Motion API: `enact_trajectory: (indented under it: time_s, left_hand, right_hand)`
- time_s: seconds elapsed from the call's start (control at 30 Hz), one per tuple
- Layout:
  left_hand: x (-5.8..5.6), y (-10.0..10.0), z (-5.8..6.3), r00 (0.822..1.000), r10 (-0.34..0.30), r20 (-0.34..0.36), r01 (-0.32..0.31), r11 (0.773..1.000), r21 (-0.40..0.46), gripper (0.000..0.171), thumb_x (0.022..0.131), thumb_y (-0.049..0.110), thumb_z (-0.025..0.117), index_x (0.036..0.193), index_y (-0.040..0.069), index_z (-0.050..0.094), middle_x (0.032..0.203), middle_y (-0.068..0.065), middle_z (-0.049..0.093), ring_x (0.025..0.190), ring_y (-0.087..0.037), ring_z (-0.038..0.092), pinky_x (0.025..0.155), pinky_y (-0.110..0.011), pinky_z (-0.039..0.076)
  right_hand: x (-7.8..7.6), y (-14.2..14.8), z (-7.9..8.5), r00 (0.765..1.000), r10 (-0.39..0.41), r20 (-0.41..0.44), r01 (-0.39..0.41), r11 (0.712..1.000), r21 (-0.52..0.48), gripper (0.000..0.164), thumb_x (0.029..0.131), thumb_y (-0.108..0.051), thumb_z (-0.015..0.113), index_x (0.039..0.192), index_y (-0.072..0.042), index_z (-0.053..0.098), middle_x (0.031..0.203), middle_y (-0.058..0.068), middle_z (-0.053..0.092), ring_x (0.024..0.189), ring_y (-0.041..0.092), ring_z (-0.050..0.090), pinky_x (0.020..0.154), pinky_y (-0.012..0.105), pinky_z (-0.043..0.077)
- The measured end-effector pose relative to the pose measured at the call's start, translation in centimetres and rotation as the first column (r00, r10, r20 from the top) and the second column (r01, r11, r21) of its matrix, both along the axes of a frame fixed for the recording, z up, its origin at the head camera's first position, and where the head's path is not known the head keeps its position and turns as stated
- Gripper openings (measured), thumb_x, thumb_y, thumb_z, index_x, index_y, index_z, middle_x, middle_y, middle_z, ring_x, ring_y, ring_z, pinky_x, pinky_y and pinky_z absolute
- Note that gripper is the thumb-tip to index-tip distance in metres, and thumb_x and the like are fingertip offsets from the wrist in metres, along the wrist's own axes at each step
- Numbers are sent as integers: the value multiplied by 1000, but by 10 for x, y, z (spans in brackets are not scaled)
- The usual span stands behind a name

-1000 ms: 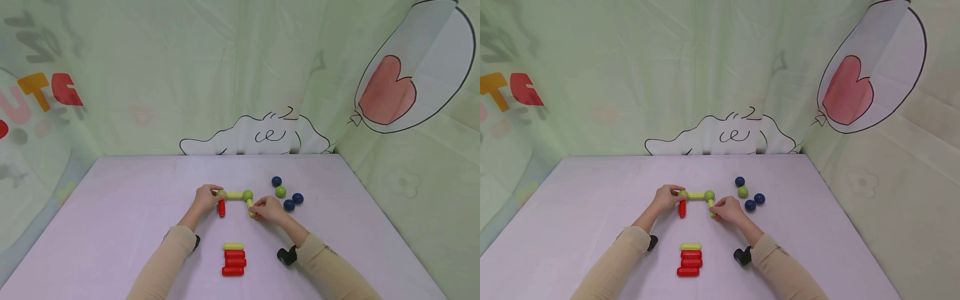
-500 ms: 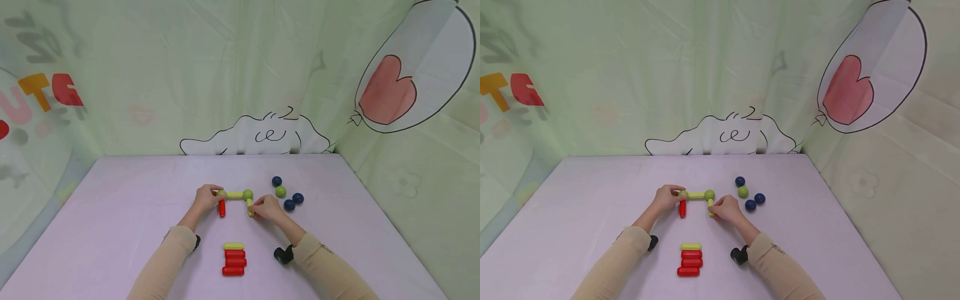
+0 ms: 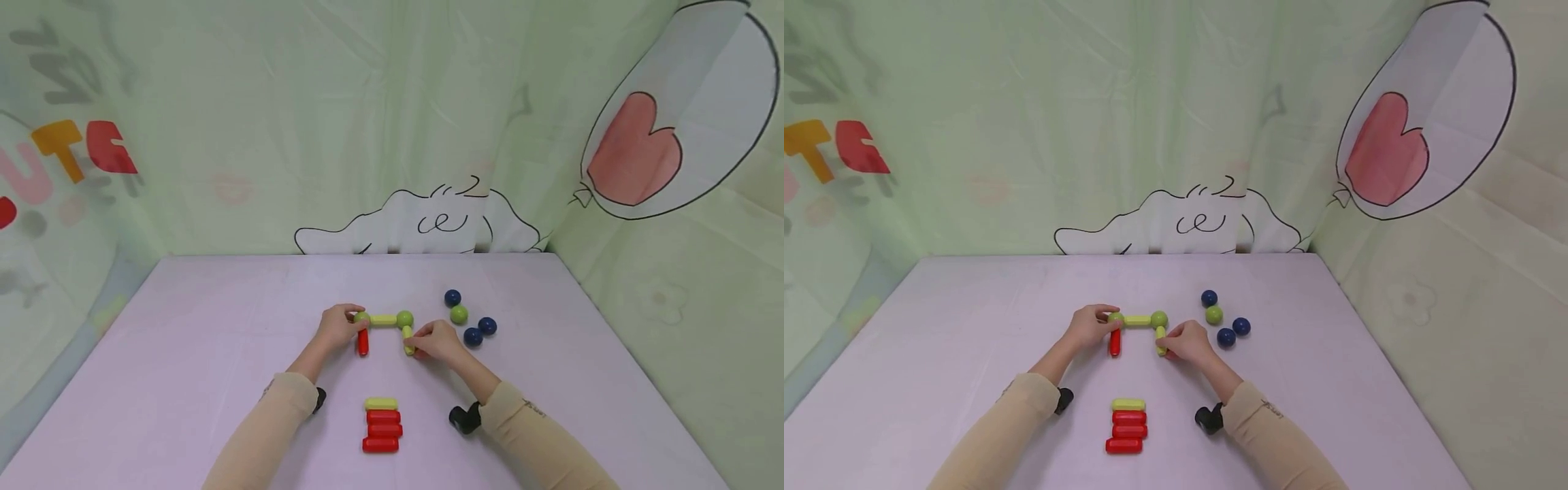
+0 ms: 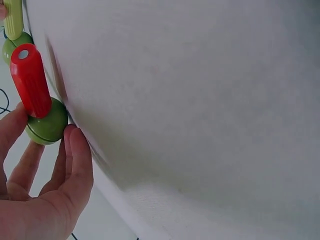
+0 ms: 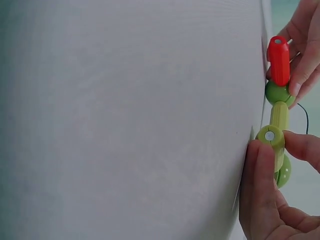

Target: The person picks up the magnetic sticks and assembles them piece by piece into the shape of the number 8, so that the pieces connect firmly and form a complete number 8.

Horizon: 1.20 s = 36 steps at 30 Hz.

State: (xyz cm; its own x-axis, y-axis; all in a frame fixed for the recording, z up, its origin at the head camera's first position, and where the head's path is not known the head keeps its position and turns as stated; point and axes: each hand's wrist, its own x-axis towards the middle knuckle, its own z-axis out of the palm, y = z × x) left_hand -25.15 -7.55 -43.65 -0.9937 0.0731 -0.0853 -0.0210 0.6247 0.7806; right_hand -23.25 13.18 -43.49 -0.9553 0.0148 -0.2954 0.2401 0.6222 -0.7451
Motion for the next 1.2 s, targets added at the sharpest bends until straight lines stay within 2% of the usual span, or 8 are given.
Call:
enact_trajectory:
  time_s: [0.17,0.27,0.37,0.53,0.67,0.77,0.97,1.2]
  left_hand:
    - [3,1,2,1000,-9,7,9,1000,-3,51,82,20,69,127,4,52,106,-19,60,94,-27,57,76,-36,48]
    - [4,0,3,999,5,31,-4,1000,-14,59,81,22,69,131,1,45,102,-18,59,89,-26,57,76,-36,48]
    - [6,-1,3,995,25,98,-24,1000,-7,64,81,26,69,132,0,42,93,-13,59,76,-21,57,70,-33,49]
    - [10,-3,3,971,42,235,-43,999,-2,69,78,28,72,131,-1,41,74,-7,59,57,-13,55,59,-24,48]
    - [14,-3,3,959,42,281,-48,999,17,65,75,23,75,124,-4,44,68,-6,60,55,-12,56,58,-23,49]
    - [16,-4,4,949,59,310,-86,993,76,57,74,18,76,117,-5,47,70,-7,62,57,-12,58,58,-24,51]
    - [18,-7,6,913,67,402,-168,960,223,39,74,12,75,102,-4,53,80,-11,63,64,-14,61,61,-26,53]
    - [17,-10,1,905,38,424,-174,942,286,36,73,11,76,99,-5,56,83,-11,64,65,-13,61,65,-27,53]
  right_hand:
    - [0,1,-1,1000,-8,13,9,1000,-19,24,78,-18,72,89,1,63,75,8,61,60,12,58,56,22,48]
    - [-1,1,0,1000,-7,16,7,1000,-27,25,78,-18,72,90,1,62,76,8,62,61,13,58,57,22,49]
    - [0,2,0,1000,-3,15,4,999,-32,25,78,-18,72,91,1,62,77,8,62,61,13,58,58,23,49]
    - [0,2,0,1000,-2,19,3,999,-34,25,78,-19,72,90,1,62,76,8,62,61,13,58,58,23,49]
    - [1,2,1,1000,-3,28,4,999,-32,25,78,-19,73,89,0,62,75,7,62,60,13,58,57,22,49]
    - [1,2,2,1000,1,27,0,999,-37,25,78,-20,73,89,0,62,75,7,62,60,13,58,58,22,49]
    - [1,2,3,1000,10,22,-9,998,-55,26,79,-18,72,92,2,62,76,8,63,60,12,59,58,23,50]
    - [2,4,1,1000,13,17,-11,998,-62,25,79,-17,72,92,3,62,75,8,63,59,12,59,58,24,50]
